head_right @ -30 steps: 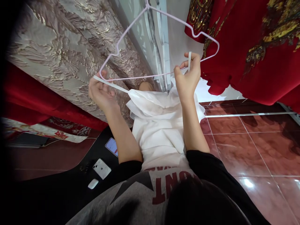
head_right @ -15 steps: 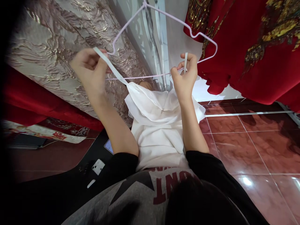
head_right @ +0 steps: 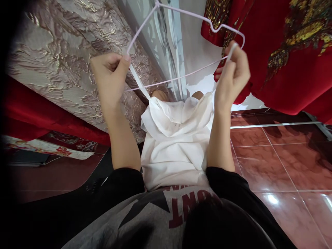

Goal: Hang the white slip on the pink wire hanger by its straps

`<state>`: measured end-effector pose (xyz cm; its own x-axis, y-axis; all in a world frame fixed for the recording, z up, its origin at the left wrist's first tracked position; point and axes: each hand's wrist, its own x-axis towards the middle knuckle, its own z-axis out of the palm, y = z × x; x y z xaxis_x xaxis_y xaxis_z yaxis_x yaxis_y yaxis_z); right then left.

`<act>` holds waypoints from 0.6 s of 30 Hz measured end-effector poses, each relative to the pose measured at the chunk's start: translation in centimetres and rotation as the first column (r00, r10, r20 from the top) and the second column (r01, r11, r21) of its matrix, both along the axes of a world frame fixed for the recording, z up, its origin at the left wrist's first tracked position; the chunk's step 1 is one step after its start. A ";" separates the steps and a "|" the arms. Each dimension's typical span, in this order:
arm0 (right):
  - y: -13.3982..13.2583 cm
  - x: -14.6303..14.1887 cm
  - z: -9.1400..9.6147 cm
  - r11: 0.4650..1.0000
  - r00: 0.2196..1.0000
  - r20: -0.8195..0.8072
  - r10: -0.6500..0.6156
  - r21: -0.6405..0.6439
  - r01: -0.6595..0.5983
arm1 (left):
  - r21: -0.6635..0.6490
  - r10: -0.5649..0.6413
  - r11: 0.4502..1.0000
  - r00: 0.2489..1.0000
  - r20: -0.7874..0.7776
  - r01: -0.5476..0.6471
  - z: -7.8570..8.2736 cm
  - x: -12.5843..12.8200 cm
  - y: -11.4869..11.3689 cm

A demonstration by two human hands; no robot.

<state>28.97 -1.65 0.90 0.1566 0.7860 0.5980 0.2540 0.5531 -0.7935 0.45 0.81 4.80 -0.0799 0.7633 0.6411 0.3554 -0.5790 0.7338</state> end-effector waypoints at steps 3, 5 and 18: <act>0.6 1.0 0.4 1.000 0.999 -0.044 -0.011 0.016 0.012 | 0.006 -0.044 0.999 0.999 -0.009 0.044 0.6 -0.8 0.1; 1.6 2.3 0.4 0.995 0.996 -0.079 -0.039 0.085 0.046 | 0.080 -0.063 0.994 0.985 -0.161 0.077 0.9 -1.6 0.4; 4.1 3.4 3.7 0.965 0.986 0.147 -0.075 0.261 0.035 | 0.151 0.077 0.988 0.955 -0.287 -0.035 0.7 -1.7 0.6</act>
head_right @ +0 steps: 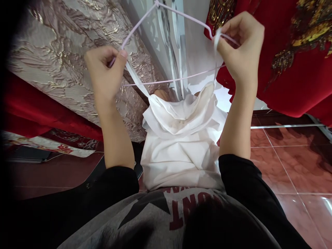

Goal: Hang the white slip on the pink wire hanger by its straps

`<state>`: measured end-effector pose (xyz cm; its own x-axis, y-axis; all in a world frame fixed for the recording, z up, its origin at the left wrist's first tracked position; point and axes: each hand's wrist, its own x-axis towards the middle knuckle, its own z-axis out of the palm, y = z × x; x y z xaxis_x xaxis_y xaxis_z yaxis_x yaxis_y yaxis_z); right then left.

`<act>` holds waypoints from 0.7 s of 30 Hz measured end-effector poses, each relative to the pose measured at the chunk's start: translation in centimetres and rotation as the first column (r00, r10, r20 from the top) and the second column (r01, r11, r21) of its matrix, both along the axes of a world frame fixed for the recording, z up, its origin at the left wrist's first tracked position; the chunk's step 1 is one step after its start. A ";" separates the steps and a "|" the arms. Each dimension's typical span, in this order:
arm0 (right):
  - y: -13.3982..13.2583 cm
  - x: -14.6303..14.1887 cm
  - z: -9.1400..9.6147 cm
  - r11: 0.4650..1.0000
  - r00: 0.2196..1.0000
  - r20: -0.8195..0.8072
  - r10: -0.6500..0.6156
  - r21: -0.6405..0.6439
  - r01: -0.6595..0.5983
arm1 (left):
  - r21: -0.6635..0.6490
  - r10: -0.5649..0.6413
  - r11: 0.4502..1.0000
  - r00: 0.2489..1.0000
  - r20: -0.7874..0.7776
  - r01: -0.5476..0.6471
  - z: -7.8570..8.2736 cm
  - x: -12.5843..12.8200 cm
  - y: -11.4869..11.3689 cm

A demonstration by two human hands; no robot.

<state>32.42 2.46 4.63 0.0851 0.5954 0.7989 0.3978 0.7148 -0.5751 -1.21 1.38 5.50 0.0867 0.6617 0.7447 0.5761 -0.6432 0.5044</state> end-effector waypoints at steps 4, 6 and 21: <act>-0.6 -1.7 1.0 0.998 0.984 0.176 -0.036 -0.038 0.043 | -0.072 0.005 0.997 0.997 0.073 0.001 -0.6 -0.2 0.3; -0.9 -2.8 1.0 0.990 0.981 0.161 -0.106 0.112 0.088 | -0.095 0.045 0.995 0.991 0.123 -0.033 -1.1 -0.2 0.5; -0.2 -9.4 -7.5 0.989 0.974 0.222 0.035 -0.148 -0.001 | -0.084 0.061 0.996 0.833 0.550 -0.017 -9.3 5.3 -3.4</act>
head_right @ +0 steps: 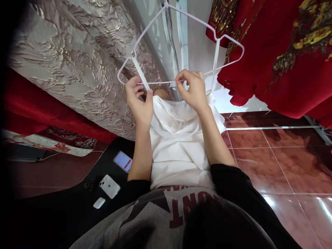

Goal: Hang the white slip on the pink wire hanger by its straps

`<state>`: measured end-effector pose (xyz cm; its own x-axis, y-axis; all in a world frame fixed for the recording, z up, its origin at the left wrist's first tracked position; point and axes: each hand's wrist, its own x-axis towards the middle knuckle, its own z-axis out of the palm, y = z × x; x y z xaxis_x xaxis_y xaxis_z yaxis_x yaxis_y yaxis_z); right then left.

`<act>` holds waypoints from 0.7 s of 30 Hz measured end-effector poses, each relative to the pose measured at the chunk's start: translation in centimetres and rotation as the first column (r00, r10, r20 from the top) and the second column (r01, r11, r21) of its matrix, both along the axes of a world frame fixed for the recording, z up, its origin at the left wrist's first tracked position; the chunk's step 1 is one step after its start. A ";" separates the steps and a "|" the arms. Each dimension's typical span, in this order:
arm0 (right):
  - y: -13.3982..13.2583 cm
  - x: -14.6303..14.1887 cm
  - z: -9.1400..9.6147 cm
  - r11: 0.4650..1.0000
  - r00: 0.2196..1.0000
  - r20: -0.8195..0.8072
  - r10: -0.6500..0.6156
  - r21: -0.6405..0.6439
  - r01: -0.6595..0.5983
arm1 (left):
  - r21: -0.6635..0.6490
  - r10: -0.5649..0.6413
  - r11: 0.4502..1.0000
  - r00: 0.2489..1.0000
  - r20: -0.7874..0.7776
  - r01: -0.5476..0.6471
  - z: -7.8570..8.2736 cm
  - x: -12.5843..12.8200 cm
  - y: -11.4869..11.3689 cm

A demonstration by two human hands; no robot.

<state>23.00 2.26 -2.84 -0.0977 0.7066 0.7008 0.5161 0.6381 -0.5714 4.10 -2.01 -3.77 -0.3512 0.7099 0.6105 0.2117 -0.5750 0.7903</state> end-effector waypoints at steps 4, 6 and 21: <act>-1.2 0.0 0.1 0.999 0.999 -0.007 -0.037 0.033 0.037 | -0.005 -0.092 0.996 0.996 0.000 0.092 0.5 0.4 0.4; -1.6 -0.3 0.3 0.996 0.997 -0.031 -0.073 0.053 0.075 | 0.007 -0.078 0.997 0.997 -0.024 0.078 1.2 -0.1 0.8; -1.5 -1.0 -0.3 0.988 0.994 -0.033 -0.104 0.108 0.107 | -0.045 -0.620 0.715 0.663 0.419 0.697 7.0 -2.6 -0.8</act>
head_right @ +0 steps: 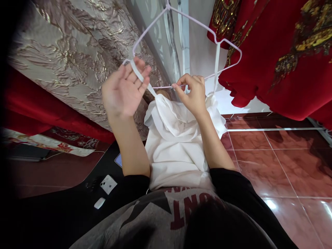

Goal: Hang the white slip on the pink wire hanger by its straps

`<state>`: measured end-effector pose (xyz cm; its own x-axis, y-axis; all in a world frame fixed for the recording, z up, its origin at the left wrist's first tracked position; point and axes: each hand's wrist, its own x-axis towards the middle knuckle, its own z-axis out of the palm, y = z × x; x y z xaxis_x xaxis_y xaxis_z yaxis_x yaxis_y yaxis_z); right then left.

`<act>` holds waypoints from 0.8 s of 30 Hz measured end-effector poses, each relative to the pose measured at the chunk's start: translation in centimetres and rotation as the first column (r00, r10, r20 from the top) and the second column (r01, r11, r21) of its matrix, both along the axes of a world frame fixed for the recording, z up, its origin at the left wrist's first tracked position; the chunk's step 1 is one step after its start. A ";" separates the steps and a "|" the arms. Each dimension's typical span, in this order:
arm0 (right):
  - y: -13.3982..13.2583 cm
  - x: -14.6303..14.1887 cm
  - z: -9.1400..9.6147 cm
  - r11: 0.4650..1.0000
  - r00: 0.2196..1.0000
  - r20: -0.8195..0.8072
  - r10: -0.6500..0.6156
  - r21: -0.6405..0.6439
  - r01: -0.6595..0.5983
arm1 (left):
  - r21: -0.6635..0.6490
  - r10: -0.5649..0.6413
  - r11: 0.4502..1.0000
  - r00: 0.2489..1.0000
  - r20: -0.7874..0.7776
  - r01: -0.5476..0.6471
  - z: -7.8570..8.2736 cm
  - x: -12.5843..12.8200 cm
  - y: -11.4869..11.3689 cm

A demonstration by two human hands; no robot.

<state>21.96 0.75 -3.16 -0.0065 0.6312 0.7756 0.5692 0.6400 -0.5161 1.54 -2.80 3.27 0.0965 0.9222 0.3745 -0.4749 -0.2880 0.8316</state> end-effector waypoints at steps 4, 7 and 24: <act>0.1 0.4 0.0 1.000 1.000 0.004 -0.008 0.023 0.008 | 0.000 0.134 0.990 0.956 0.261 -0.139 0.3 -2.2 0.3; 0.3 0.6 0.0 0.999 1.000 0.013 -0.015 0.041 0.014 | -0.027 0.491 0.860 0.813 0.313 -0.509 -2.2 -3.1 1.6; 0.1 5.1 0.5 0.961 0.934 -0.316 -0.167 0.158 0.225 | -0.037 0.581 0.812 0.801 0.143 -0.583 -5.6 3.3 2.3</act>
